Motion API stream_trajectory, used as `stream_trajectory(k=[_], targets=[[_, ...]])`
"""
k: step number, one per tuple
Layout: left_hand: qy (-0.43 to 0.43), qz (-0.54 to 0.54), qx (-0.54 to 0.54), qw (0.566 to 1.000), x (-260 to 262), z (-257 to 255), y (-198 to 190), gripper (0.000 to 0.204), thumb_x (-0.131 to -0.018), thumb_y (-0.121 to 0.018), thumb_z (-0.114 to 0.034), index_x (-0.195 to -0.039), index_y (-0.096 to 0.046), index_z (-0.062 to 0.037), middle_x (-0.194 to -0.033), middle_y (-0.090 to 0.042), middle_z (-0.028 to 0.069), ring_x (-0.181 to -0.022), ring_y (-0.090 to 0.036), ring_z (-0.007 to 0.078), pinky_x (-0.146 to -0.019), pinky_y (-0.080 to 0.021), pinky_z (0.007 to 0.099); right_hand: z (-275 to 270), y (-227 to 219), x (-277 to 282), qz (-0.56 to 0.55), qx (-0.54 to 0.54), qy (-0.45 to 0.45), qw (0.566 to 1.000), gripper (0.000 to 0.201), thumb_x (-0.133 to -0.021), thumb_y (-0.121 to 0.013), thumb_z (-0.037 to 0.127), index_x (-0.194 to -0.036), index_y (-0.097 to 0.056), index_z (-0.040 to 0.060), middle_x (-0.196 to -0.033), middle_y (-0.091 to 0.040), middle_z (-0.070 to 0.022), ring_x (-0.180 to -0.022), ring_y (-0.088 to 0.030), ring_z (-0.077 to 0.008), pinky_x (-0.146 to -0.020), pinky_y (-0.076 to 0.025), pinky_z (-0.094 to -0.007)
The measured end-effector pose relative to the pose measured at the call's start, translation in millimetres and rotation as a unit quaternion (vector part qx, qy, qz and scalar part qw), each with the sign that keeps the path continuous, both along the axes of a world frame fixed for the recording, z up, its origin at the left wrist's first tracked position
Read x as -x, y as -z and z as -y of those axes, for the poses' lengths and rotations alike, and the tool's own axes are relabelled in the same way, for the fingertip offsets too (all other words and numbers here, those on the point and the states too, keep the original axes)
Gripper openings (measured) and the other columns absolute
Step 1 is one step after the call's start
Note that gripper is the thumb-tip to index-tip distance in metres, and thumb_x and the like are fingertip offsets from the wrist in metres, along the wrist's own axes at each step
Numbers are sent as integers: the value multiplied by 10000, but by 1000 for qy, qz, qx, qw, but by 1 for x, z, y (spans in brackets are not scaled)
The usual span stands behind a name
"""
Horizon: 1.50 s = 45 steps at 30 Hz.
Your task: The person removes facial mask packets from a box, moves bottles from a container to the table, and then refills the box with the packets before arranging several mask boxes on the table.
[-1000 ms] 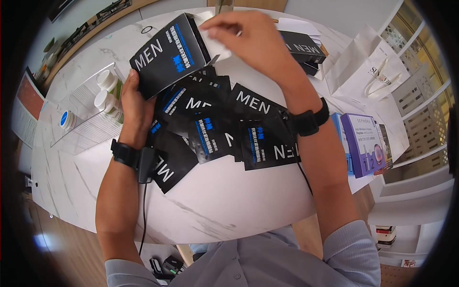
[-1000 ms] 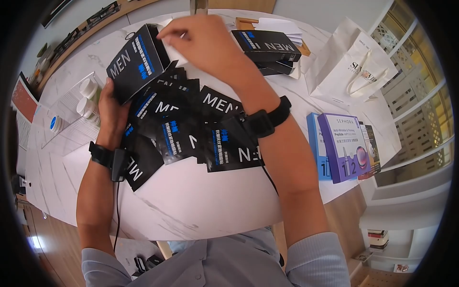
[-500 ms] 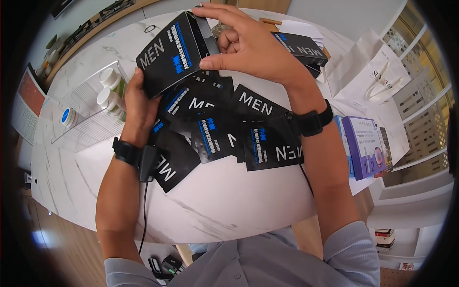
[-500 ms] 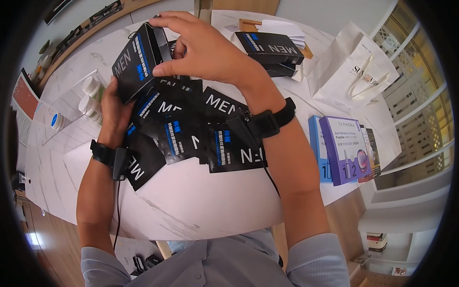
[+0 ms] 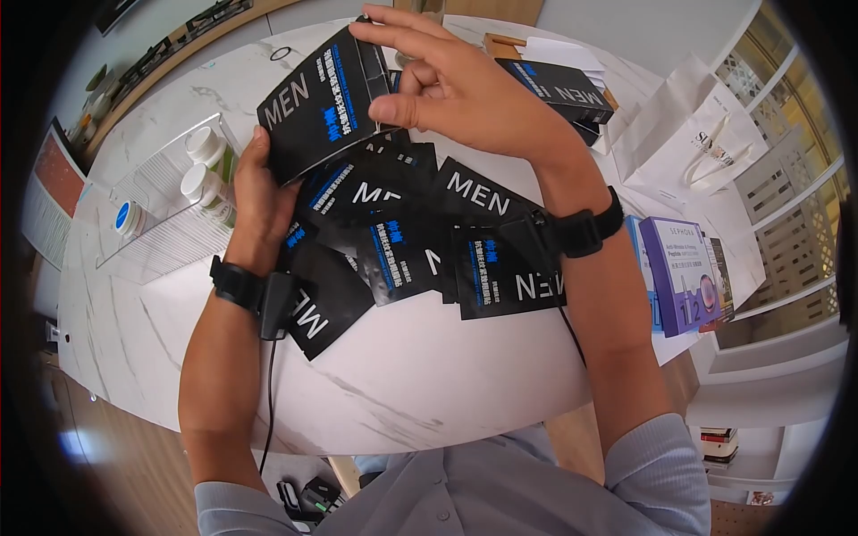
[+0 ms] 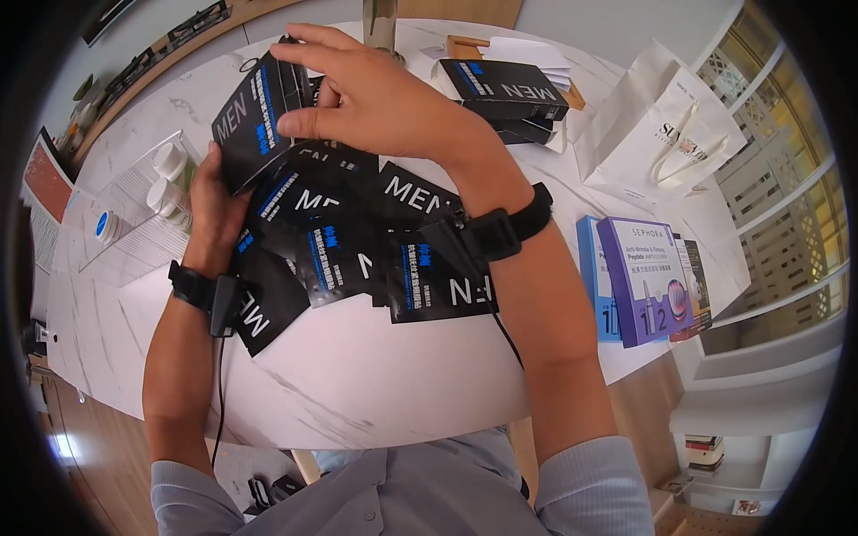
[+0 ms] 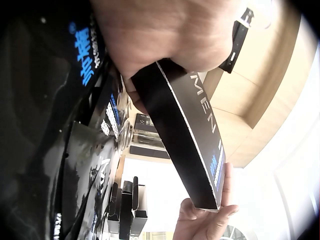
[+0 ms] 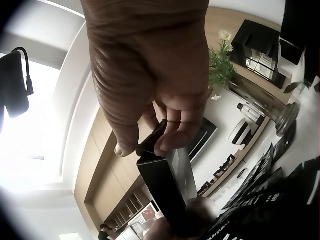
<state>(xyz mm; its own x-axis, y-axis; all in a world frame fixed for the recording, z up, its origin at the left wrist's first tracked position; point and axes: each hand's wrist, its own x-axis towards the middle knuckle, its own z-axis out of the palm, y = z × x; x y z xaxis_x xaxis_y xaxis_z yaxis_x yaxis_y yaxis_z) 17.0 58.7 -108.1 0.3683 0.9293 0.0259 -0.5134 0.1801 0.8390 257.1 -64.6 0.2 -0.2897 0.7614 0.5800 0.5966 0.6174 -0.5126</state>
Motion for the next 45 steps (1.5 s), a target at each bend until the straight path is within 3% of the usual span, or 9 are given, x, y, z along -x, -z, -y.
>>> stream_trajectory(k=[19,21,23,26,28,31,39,42,45], targets=[[27,13,-6,1000,-5,9,-10,450,-1095,-446,-381,-1383,-541,-47,-1324,-647,107,-1211,-625,237,-1079,-469,452,-4,5,18,-39,-46,-13,998,719,-842,-843,336,-1461,-562,100,-1508,-472,-161,-744,-625,-136,-741,-541,-285],[36,19,-9,999,-5,9,-8,456,-1097,-441,-382,-1383,-536,-39,-1320,-646,114,-1211,-624,237,-1079,-472,448,-9,5,82,-4,-272,265,925,404,-909,-728,183,-1266,-642,12,-1137,-656,-166,-881,-690,-245,-817,-557,-386],[56,29,-27,998,-2,2,-2,474,-1096,-441,-390,-1380,-532,-22,-1318,-645,125,-1208,-627,239,-1080,-473,436,-12,9,85,-22,-303,266,915,311,-916,-719,124,-1207,-690,19,-1026,-712,-126,-889,-692,-230,-786,-546,-361],[76,29,-67,994,0,-1,-2,490,-1098,-436,-400,-1381,-530,-12,-1317,-644,129,-1198,-634,239,-1072,-486,416,-8,11,32,-79,-96,-29,992,463,-834,-841,163,-1274,-704,117,-1211,-614,-41,-764,-626,-90,-645,-511,-211],[80,22,-98,992,0,-2,-10,495,-1098,-434,-404,-1382,-530,-9,-1318,-642,129,-1193,-635,236,-1068,-489,405,3,0,27,-52,-15,-69,996,515,-776,-885,170,-1254,-702,112,-1282,-561,-42,-756,-620,-85,-636,-516,-212],[67,12,-155,986,-4,10,-24,498,-1105,-423,-400,-1390,-518,-3,-1346,-618,124,-1214,-607,216,-1083,-468,387,19,-23,20,-33,-12,-51,998,472,-727,-906,151,-1158,-722,93,-1291,-591,-53,-713,-603,-70,-617,-506,-201],[136,-18,-248,959,-12,50,-91,598,-1074,-484,-468,-1514,-411,-69,-1409,-561,88,-1244,-592,187,-1032,-499,352,71,-82,12,-126,18,-53,990,68,-927,-710,39,-985,-730,11,-1331,-652,-132,-515,-605,-53,-441,-454,-181],[186,-59,-275,941,5,54,-113,679,-1043,-564,-446,-1578,-311,-112,-1381,-572,82,-1125,-661,170,-770,-600,327,77,-103,13,-128,57,-49,989,228,-977,-655,55,-1197,-710,28,-1285,-679,-146,-509,-604,-56,-444,-478,-182],[210,-107,-280,931,22,50,-135,685,-1018,-648,-343,-1552,-307,-84,-1323,-591,107,-993,-685,166,-705,-595,321,79,-119,23,-88,87,-56,991,469,-982,-656,68,-1444,-581,93,-1128,-723,-108,-539,-627,-62,-474,-517,-186]])
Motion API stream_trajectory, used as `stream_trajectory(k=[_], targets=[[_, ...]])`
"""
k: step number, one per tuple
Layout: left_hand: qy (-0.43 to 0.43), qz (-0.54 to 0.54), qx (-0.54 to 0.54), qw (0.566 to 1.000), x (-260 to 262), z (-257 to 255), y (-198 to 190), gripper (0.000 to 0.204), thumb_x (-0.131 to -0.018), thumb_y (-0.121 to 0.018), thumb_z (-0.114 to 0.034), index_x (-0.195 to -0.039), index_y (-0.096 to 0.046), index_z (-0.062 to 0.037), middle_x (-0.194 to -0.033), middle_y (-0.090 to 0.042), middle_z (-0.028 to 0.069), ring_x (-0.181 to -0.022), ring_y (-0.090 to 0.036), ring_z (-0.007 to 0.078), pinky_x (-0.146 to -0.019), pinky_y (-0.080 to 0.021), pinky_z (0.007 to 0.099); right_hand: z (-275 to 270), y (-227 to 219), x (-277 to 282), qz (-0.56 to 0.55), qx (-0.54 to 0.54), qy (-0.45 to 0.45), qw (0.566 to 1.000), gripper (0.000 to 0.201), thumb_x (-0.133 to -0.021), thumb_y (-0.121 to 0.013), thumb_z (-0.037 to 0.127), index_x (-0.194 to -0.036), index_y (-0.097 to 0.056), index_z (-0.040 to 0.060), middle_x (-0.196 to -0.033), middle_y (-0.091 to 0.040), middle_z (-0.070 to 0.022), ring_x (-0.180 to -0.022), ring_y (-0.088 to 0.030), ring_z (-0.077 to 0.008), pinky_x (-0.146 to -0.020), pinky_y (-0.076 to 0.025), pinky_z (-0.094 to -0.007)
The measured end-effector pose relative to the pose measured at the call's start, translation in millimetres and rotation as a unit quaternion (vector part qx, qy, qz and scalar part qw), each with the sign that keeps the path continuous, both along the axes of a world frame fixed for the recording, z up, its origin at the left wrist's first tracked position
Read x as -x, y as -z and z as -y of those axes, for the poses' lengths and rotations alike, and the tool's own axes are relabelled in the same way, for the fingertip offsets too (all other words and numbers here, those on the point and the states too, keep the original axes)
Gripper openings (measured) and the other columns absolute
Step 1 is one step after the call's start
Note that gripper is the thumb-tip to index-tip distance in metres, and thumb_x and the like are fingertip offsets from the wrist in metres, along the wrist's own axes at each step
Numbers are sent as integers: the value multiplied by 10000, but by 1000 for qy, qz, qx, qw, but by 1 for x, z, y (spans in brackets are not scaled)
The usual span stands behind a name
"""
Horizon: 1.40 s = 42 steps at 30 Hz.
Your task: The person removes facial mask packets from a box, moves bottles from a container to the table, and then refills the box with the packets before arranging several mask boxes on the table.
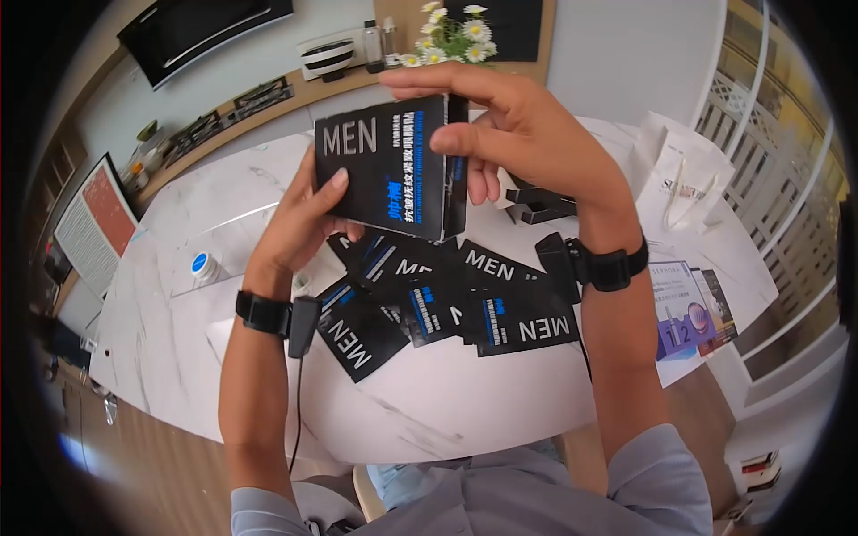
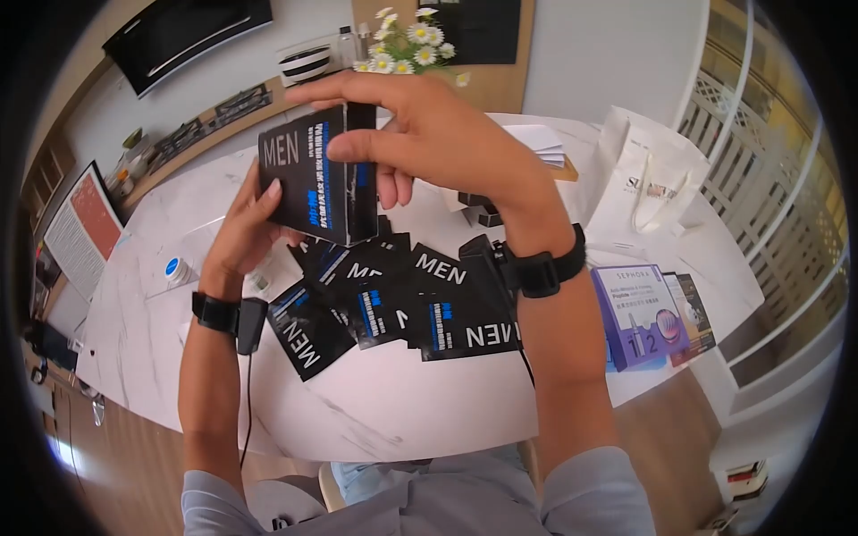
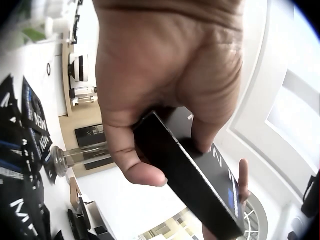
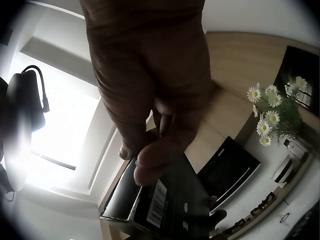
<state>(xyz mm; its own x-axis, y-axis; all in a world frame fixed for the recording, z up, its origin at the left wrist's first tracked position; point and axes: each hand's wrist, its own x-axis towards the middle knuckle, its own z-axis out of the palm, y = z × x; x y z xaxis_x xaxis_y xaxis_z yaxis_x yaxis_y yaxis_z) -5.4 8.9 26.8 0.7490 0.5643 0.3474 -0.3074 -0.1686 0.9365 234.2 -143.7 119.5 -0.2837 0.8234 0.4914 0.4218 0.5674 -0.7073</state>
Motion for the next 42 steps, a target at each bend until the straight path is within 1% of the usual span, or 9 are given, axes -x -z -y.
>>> stream_trajectory(k=[4,6,13,16,19,22,30,36,42], targets=[[-120,12,-90,989,30,-14,-20,791,-937,-766,-261,-1570,-345,-42,-1261,-634,85,-945,-659,137,-688,-549,270,-6,5,9,20,77,-31,996,593,-985,-639,59,-1544,-457,130,-1090,-708,-115,-667,-697,-121,-615,-595,-230],[-166,-18,-148,975,49,-13,-30,732,-935,-770,-243,-1536,-414,-24,-1237,-658,59,-1049,-636,134,-810,-529,263,-20,19,13,29,81,-32,996,632,-985,-630,50,-1572,-409,133,-1115,-696,-130,-740,-722,-152,-681,-615,-253],[-289,-3,-227,930,93,-22,-53,576,-903,-806,-204,-1398,-598,5,-1161,-717,93,-1063,-658,157,-970,-514,304,-81,85,60,-104,72,-62,990,539,-931,-616,-44,-1421,-397,-99,-1028,-701,-184,-839,-738,-193,-777,-622,-301],[-292,7,-277,915,103,-27,-59,539,-904,-800,-175,-1385,-617,-13,-1200,-713,85,-1082,-657,150,-991,-517,305,-110,91,89,-104,118,-19,987,515,-940,-652,54,-1390,-440,-80,-1063,-691,-172,-924,-734,-210,-811,-608,-325],[-302,-28,-326,895,130,-44,-65,493,-927,-771,-166,-1383,-629,-44,-1227,-710,81,-1087,-661,153,-1015,-511,306,-142,80,113,111,37,76,990,467,-882,-729,141,-1259,-566,-82,-1023,-715,-200,-912,-741,-260,-777,-591,-351],[-342,-64,-379,857,159,-57,-73,496,-938,-761,-186,-1394,-615,-59,-1242,-695,77,-1117,-652,159,-1024,-506,310,-166,70,138,182,-55,59,980,444,-834,-775,220,-1144,-652,-72,-987,-727,-226,-917,-736,-327,-781,-574,-391],[-360,-144,-403,829,210,-100,-69,483,-964,-673,-59,-1434,-562,-53,-1346,-635,80,-1225,-587,163,-1063,-448,294,-242,80,204,171,-61,47,982,521,-704,-874,279,-1049,-696,-68,-1020,-732,-237,-974,-724,-373,-860,-582,-408],[-359,-178,-381,833,214,-113,-39,486,-928,-632,39,-1399,-576,-67,-1335,-616,64,-1216,-557,162,-1049,-443,283,-259,84,215,179,-52,71,980,575,-679,-898,287,-1062,-667,-73,-1047,-733,-228,-978,-723,-379,-864,-583,-417],[-375,-194,-428,799,206,-118,-28,532,-889,-646,75,-1393,-576,-80,-1352,-586,66,-1220,-553,174,-1026,-451,290,-260,91,211,159,-90,75,980,782,-709,-892,205,-1302,-494,-113,-1024,-725,-269,-959,-730,-370,-842,-587,-377]])
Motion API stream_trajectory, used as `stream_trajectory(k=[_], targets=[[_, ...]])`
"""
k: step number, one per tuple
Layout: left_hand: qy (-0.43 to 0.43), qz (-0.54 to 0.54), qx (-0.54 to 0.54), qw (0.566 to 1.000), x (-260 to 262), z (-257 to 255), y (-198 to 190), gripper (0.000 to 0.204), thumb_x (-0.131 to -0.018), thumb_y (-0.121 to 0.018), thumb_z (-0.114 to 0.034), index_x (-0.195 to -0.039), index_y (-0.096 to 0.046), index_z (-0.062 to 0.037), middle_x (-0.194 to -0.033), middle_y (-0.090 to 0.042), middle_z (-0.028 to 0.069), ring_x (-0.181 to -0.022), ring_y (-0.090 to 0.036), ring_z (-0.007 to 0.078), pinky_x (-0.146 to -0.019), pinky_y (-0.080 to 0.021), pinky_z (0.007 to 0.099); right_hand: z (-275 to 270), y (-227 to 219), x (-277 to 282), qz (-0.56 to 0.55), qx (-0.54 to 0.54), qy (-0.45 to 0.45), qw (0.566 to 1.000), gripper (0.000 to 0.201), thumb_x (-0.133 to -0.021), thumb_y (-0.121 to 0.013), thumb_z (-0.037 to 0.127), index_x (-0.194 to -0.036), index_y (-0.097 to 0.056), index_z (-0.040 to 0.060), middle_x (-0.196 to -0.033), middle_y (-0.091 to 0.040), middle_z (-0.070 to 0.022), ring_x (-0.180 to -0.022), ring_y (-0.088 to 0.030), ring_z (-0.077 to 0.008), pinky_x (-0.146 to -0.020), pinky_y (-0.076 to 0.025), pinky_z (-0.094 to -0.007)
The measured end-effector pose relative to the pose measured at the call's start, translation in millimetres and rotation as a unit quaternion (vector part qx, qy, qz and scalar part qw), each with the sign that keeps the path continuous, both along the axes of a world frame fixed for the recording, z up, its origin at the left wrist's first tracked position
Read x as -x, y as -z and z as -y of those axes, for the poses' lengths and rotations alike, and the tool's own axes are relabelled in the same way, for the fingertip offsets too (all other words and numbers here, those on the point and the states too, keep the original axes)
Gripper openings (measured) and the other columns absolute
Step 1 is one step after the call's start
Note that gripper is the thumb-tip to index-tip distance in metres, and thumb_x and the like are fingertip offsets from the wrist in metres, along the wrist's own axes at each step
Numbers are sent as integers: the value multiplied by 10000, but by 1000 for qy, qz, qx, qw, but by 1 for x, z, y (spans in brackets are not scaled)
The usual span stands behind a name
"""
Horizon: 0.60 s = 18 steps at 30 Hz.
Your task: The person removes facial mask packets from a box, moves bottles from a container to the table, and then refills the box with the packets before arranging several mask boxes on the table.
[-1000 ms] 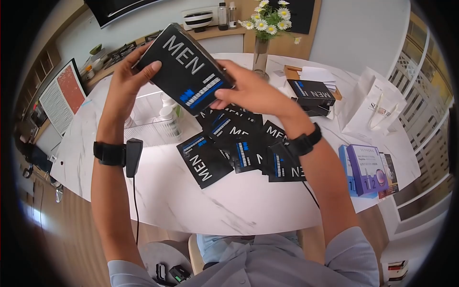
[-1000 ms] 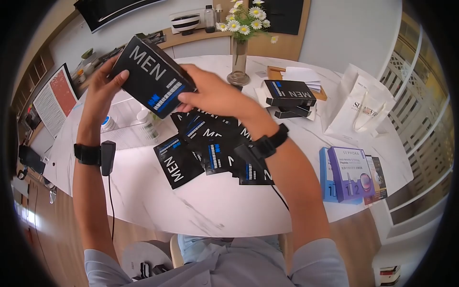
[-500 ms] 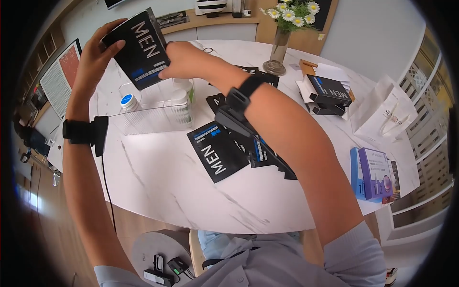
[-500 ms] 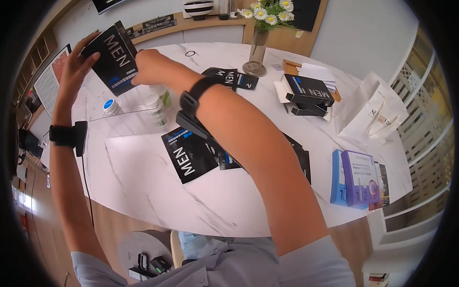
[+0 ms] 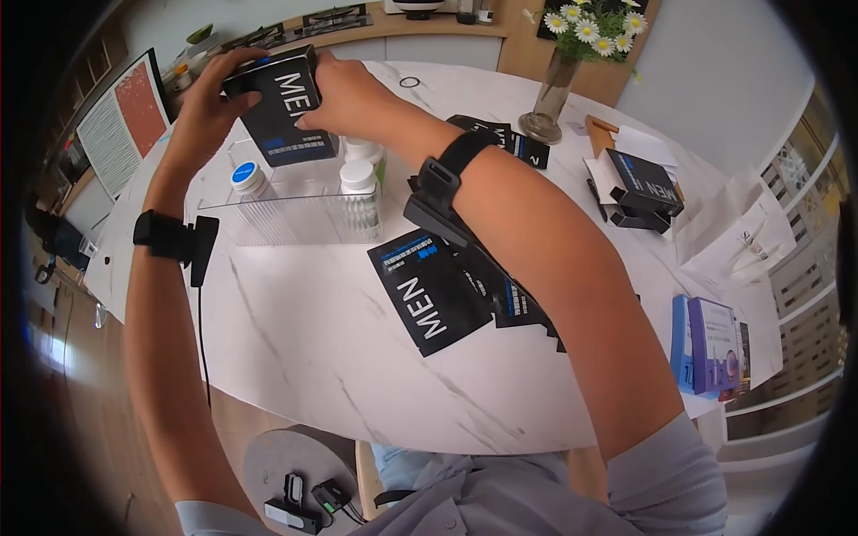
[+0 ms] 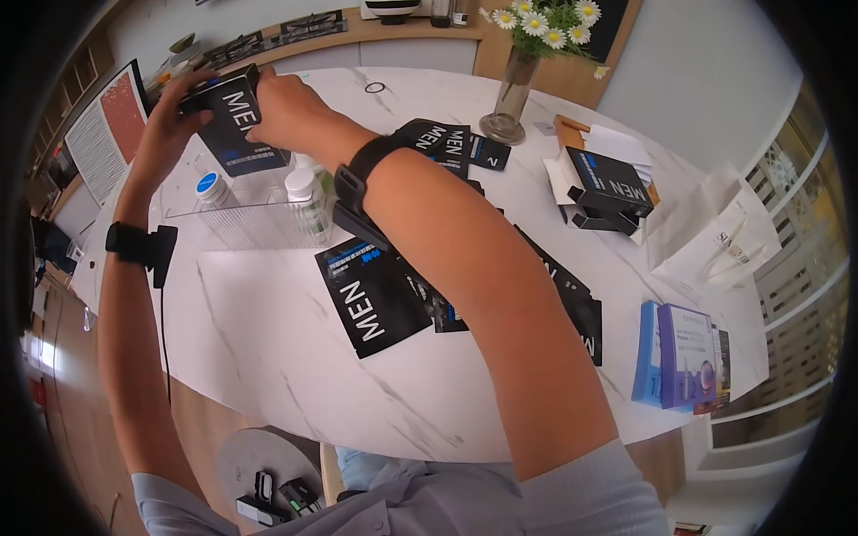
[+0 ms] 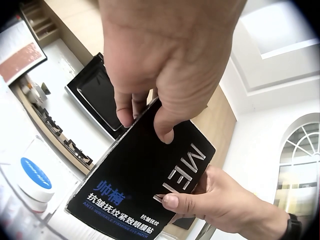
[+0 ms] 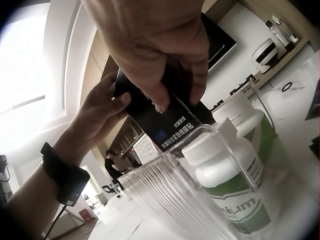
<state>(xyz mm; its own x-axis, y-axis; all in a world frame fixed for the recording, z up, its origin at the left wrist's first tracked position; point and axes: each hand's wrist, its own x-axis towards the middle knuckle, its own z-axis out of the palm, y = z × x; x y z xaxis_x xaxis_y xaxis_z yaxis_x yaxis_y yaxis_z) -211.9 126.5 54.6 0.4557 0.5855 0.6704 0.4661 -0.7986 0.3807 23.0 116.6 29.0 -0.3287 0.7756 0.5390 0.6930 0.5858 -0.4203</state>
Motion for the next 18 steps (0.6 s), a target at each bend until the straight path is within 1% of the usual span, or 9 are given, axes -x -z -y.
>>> stream_trajectory(k=[1,4,7,10,13,16,17,18], targets=[[-6,-7,-8,1000,-1,0,1,538,-880,-648,83,-1388,-578,-80,-1355,-582,69,-1221,-553,177,-1022,-453,290,0,2,-1,-5,-10,-4,1000,851,-711,-891,189,-1362,-442,-124,-1030,-722,-277,-965,-729,-372,-846,-586,-378],[4,3,29,1000,-6,-1,5,543,-871,-644,99,-1380,-580,-82,-1360,-582,81,-1207,-569,190,-1006,-467,299,10,4,-3,-28,-40,-10,999,991,-735,-875,138,-1502,-285,-77,-990,-720,-261,-947,-724,-392,-848,-585,-402],[-14,-34,-23,999,-6,-9,12,542,-868,-639,107,-1372,-583,-86,-1335,-592,81,-1177,-586,199,-960,-492,309,19,3,-5,-32,-11,-22,999,1036,-772,-845,104,-1584,-204,33,-1002,-704,-247,-958,-711,-400,-862,-577,-425],[-26,-22,45,998,-14,-3,16,488,-856,-685,75,-1313,-612,-79,-1235,-626,79,-1133,-605,223,-928,-511,336,8,15,-4,-31,-123,-41,991,916,-782,-831,92,-1557,-342,117,-1056,-676,-224,-1013,-682,-390,-891,-559,-435],[-29,-18,58,998,-15,-3,19,537,-810,-715,97,-1307,-603,-71,-1221,-625,88,-1152,-608,250,-930,-520,349,-1,22,-7,-41,-98,-52,993,770,-769,-834,91,-1463,-503,115,-1134,-649,-202,-1069,-652,-378,-930,-540,-430],[-28,-78,0,997,-14,-9,28,657,-750,-740,118,-1353,-574,-84,-1282,-599,100,-1172,-612,260,-912,-520,341,-1,29,-7,-57,-100,-53,992,654,-753,-845,105,-1361,-605,98,-1123,-646,-170,-1077,-640,-367,-946,-528,-428],[-36,-103,-42,993,-16,-10,31,710,-706,-777,116,-1355,-564,-78,-1289,-594,116,-1191,-605,298,-922,-525,357,2,30,-7,-44,-95,-46,993,655,-754,-846,111,-1363,-603,96,-1122,-645,-166,-1077,-640,-362,-945,-527,-428],[-48,-103,-27,993,-15,-10,33,718,-700,-780,119,-1356,-562,-76,-1294,-593,118,-1192,-603,303,-926,-525,360,6,31,-9,-31,-91,-38,995,657,-755,-846,117,-1364,-602,95,-1122,-644,-162,-1077,-640,-358,-945,-526,-427]])
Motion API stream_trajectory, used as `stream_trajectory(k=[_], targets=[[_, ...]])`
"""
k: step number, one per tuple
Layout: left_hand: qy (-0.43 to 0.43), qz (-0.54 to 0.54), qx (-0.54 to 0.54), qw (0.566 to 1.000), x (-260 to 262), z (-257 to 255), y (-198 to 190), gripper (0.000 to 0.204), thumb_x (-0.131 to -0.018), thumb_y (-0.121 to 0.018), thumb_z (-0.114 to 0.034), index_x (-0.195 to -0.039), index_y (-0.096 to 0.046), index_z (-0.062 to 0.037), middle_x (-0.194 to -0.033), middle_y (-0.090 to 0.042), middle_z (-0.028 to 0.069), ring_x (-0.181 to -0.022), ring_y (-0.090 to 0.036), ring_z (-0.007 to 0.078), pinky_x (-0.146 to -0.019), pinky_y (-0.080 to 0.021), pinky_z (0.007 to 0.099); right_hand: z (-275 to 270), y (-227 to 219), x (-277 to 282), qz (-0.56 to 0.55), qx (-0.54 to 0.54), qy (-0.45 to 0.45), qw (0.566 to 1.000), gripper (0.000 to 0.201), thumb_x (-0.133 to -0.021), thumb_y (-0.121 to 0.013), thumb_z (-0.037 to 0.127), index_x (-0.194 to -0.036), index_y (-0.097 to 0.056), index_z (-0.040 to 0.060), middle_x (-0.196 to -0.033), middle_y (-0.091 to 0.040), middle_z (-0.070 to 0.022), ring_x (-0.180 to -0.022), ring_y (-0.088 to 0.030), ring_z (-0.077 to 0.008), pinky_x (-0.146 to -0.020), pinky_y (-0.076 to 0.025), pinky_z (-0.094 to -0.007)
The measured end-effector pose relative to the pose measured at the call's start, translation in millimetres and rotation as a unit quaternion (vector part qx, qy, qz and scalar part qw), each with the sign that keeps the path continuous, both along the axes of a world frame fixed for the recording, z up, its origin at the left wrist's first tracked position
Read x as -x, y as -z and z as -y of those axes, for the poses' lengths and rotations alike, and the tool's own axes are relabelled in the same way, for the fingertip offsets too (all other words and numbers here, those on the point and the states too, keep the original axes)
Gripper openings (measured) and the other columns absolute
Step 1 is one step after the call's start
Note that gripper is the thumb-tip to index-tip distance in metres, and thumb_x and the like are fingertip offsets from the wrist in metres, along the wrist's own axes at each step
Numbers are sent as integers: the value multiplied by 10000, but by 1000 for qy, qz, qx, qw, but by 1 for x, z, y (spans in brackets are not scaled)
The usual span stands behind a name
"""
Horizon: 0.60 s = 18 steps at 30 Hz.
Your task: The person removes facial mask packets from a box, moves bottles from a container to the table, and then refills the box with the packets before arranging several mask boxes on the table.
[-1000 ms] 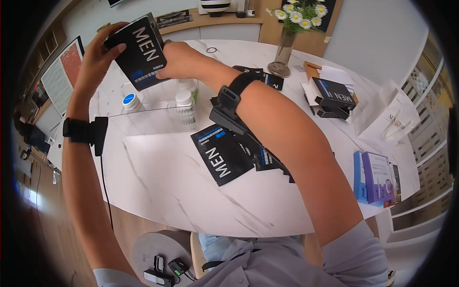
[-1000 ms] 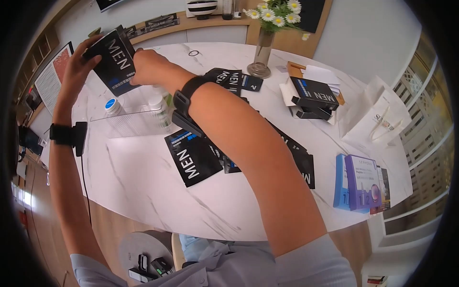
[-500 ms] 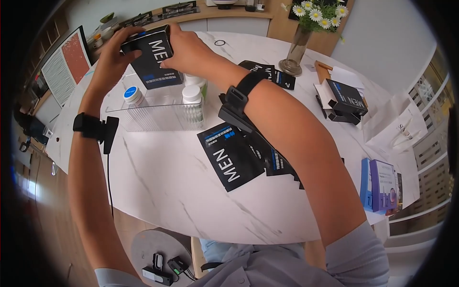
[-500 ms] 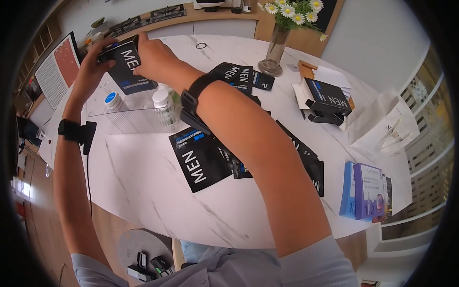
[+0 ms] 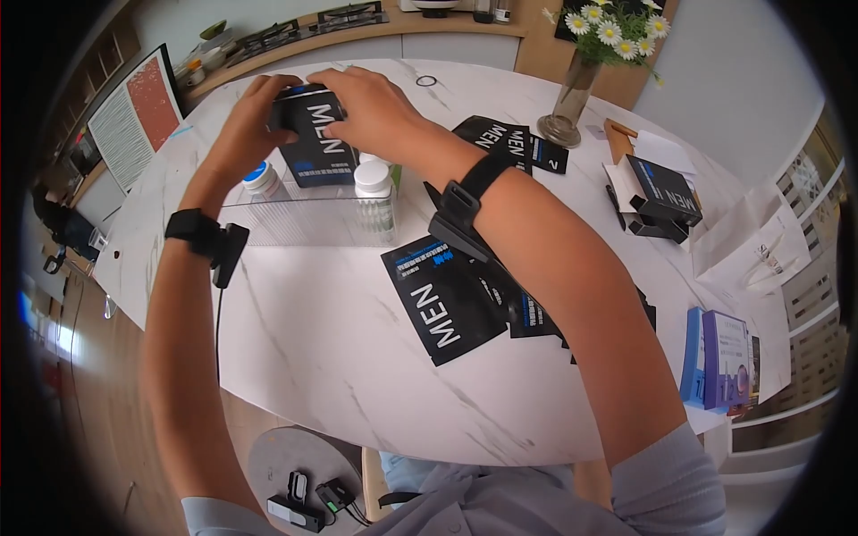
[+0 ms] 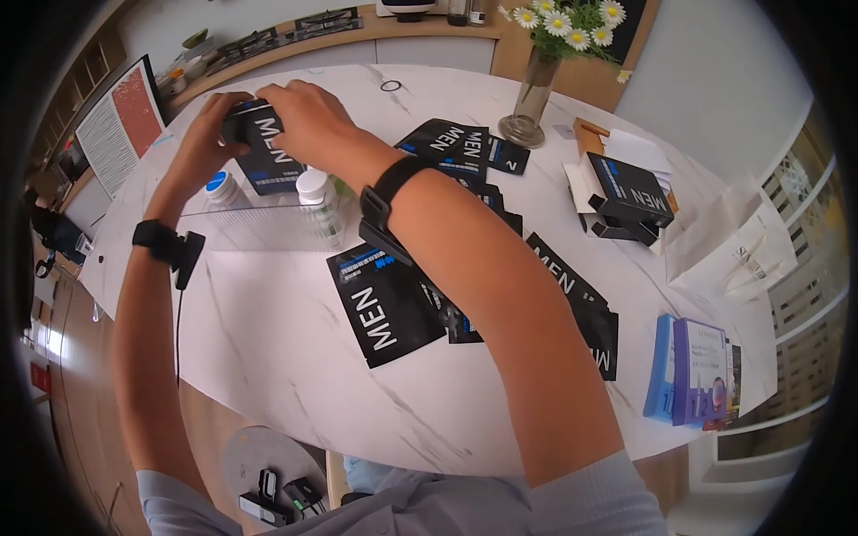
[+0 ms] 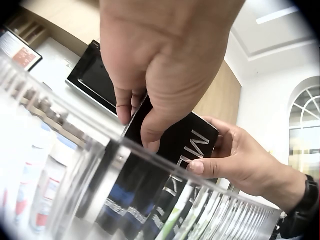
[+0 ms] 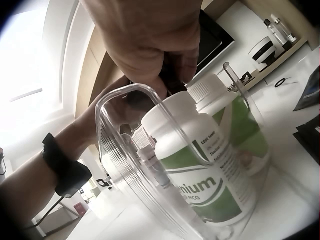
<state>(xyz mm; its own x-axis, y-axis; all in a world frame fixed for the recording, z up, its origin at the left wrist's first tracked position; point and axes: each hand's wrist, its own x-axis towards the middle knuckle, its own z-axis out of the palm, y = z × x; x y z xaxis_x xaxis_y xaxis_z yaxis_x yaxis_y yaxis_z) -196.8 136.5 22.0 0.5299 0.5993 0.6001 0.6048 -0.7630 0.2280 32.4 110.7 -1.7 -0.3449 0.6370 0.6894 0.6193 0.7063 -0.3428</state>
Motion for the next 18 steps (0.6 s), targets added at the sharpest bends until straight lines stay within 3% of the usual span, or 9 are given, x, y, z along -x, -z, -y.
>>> stream_trajectory(k=[4,7,12,16,18], targets=[[-11,-7,29,1000,-6,-4,8,741,-688,-786,133,-1363,-554,-68,-1313,-582,123,-1190,-603,320,-940,-523,371,-2,9,-9,40,-42,36,998,641,-770,-836,127,-1362,-595,82,-1135,-639,-147,-1086,-638,-342,-941,-524,-426],[-18,-6,52,998,-10,-1,12,751,-696,-779,139,-1378,-544,-74,-1320,-573,124,-1192,-602,323,-961,-515,376,1,8,-9,15,31,23,999,632,-782,-826,121,-1365,-586,86,-1154,-635,-156,-1093,-639,-355,-937,-528,-431],[-15,11,57,998,-8,-6,22,797,-696,-776,149,-1411,-513,-85,-1347,-553,131,-1202,-595,332,-998,-500,394,3,13,-6,4,39,24,999,661,-802,-811,122,-1404,-539,82,-1203,-628,-185,-1119,-637,-377,-941,-533,-440],[-45,-18,23,999,-11,0,24,940,-689,-798,129,-1511,-422,-128,-1481,-455,168,-1339,-498,371,-1111,-453,410,20,9,-17,1,62,30,998,702,-807,-805,120,-1435,-499,61,-1245,-620,-207,-1146,-629,-399,-965,-528,-446],[-46,0,-8,999,-15,7,24,1007,-685,-821,100,-1551,-370,-148,-1537,-394,195,-1413,-428,402,-1182,-407,435,24,10,-39,17,24,54,998,664,-846,-761,160,-1444,-491,58,-1258,-615,-217,-1187,-602,-411,-1012,-499,-459]])
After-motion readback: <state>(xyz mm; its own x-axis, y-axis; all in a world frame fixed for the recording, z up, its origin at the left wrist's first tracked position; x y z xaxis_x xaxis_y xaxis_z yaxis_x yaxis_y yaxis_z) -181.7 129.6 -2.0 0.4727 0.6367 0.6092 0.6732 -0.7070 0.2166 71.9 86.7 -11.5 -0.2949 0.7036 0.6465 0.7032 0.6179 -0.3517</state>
